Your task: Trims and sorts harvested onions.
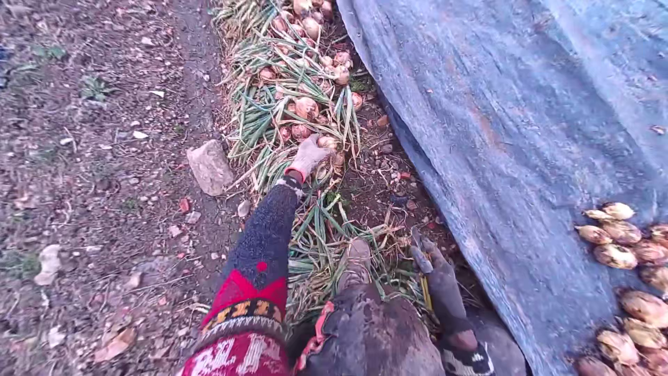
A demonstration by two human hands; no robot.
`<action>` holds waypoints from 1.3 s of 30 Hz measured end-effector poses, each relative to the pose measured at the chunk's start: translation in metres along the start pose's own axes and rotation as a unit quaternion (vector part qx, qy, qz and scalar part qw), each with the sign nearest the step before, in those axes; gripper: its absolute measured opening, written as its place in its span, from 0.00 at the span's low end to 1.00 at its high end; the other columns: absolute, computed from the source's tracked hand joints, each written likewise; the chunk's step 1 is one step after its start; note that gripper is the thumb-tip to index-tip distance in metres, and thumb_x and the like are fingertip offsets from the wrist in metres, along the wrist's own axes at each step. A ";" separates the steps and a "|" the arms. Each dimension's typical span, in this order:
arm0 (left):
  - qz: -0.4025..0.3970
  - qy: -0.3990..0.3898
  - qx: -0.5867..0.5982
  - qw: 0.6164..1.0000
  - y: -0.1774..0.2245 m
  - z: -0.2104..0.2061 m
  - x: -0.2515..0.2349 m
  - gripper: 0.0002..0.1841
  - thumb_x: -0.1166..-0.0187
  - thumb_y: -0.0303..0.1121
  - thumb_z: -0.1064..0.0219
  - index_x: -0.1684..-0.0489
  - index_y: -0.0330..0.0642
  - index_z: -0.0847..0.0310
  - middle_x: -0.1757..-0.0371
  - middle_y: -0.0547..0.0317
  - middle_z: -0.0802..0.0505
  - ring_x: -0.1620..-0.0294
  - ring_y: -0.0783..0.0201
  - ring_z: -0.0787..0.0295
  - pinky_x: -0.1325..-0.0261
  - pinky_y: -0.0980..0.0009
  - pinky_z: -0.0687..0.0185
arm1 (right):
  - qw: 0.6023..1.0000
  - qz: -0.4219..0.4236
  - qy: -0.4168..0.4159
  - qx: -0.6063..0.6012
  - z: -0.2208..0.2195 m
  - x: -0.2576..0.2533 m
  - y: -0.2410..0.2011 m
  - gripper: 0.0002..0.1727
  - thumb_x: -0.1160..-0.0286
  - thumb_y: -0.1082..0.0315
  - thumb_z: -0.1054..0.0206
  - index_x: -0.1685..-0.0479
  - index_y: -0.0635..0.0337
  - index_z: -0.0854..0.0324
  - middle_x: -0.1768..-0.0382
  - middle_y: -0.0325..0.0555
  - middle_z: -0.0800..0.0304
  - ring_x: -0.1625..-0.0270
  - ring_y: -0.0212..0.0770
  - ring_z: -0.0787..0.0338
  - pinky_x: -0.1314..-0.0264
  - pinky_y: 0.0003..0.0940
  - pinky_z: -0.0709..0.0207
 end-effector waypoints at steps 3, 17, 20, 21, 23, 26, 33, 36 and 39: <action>-0.004 -0.104 0.234 0.967 0.022 0.004 0.061 0.41 0.35 0.52 0.18 0.19 0.47 0.28 0.50 0.52 0.08 0.67 0.63 0.12 0.64 0.64 0.13 | 0.998 0.044 -0.014 0.049 -0.025 -0.026 -0.019 0.36 0.20 0.48 0.32 0.15 0.52 0.30 0.32 0.47 0.12 0.46 0.36 0.08 0.42 0.39 0.12; -0.193 -0.326 0.070 0.923 0.038 -0.075 0.219 0.39 0.41 0.59 0.18 0.27 0.51 0.19 0.39 0.61 0.07 0.42 0.67 0.09 0.36 0.57 0.12 | 0.999 -0.002 0.034 -0.035 -0.096 0.002 -0.081 0.17 0.13 0.71 0.43 0.33 0.70 0.17 0.41 0.49 0.08 0.40 0.29 0.11 0.30 0.28 0.20; -0.193 -0.257 0.056 0.945 0.037 -0.079 0.231 0.43 0.44 0.60 0.17 0.23 0.54 0.21 0.33 0.61 0.10 0.35 0.66 0.13 0.30 0.56 0.15 | 0.992 0.077 0.055 -0.079 -0.100 -0.003 -0.065 0.18 0.11 0.69 0.45 0.34 0.71 0.18 0.44 0.49 0.07 0.46 0.28 0.09 0.38 0.25 0.16; -0.182 -0.240 0.081 0.950 0.039 -0.078 0.233 0.43 0.43 0.58 0.17 0.23 0.51 0.21 0.33 0.60 0.10 0.34 0.66 0.13 0.29 0.58 0.15 | 0.990 0.079 0.047 -0.105 -0.097 -0.005 -0.061 0.17 0.12 0.67 0.43 0.38 0.69 0.16 0.53 0.45 0.06 0.56 0.27 0.09 0.49 0.24 0.13; -0.123 -0.165 0.091 0.974 0.034 -0.077 0.224 0.40 0.40 0.56 0.17 0.25 0.48 0.21 0.37 0.58 0.07 0.37 0.66 0.10 0.31 0.59 0.13 | 0.982 0.118 -0.019 -0.149 -0.089 0.000 -0.045 0.19 0.14 0.55 0.39 0.50 0.62 0.13 0.71 0.40 0.10 0.74 0.29 0.14 0.70 0.26 0.16; 0.000 -0.055 0.073 0.996 -0.007 -0.078 0.172 0.42 0.36 0.57 0.21 0.22 0.44 0.24 0.35 0.52 0.08 0.37 0.62 0.10 0.30 0.55 0.15 | 0.956 0.209 -0.142 -0.149 -0.078 0.021 -0.042 0.20 0.14 0.52 0.37 0.45 0.58 0.09 0.56 0.42 0.04 0.56 0.34 0.08 0.49 0.32 0.12; 0.032 -0.117 0.341 0.932 0.040 -0.048 0.181 0.20 0.22 0.40 0.25 0.39 0.35 0.15 0.67 0.49 0.06 0.77 0.57 0.09 0.74 0.61 0.07 | 0.984 0.093 -0.094 0.118 -0.066 -0.035 0.002 0.41 0.11 0.36 0.63 0.10 0.54 0.38 0.20 0.50 0.23 0.22 0.38 0.20 0.18 0.45 0.28; -0.124 -0.122 0.004 0.985 0.063 -0.065 0.218 0.18 0.21 0.56 0.33 0.47 0.56 0.09 0.55 0.69 0.04 0.57 0.69 0.08 0.51 0.59 0.10 | 0.977 -0.014 -0.149 -0.153 -0.091 -0.041 0.009 0.39 0.16 0.30 0.54 0.20 0.49 0.29 0.43 0.40 0.11 0.48 0.30 0.11 0.47 0.32 0.14; -0.206 -0.212 -0.139 0.945 0.069 -0.088 0.252 0.23 0.16 0.51 0.40 0.28 0.54 0.16 0.28 0.59 0.12 0.33 0.59 0.10 0.35 0.51 0.13 | 0.941 -0.151 -0.106 -0.283 -0.099 -0.043 0.012 0.27 0.07 0.42 0.61 0.33 0.49 0.25 0.66 0.40 0.13 0.71 0.32 0.14 0.69 0.30 0.15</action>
Point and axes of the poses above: each hand's wrist, its own x-axis away from the middle knuckle, its own z-axis out of the back of the hand, y = z × x, the point moved 2 cm from there along -x, towards the middle knuckle
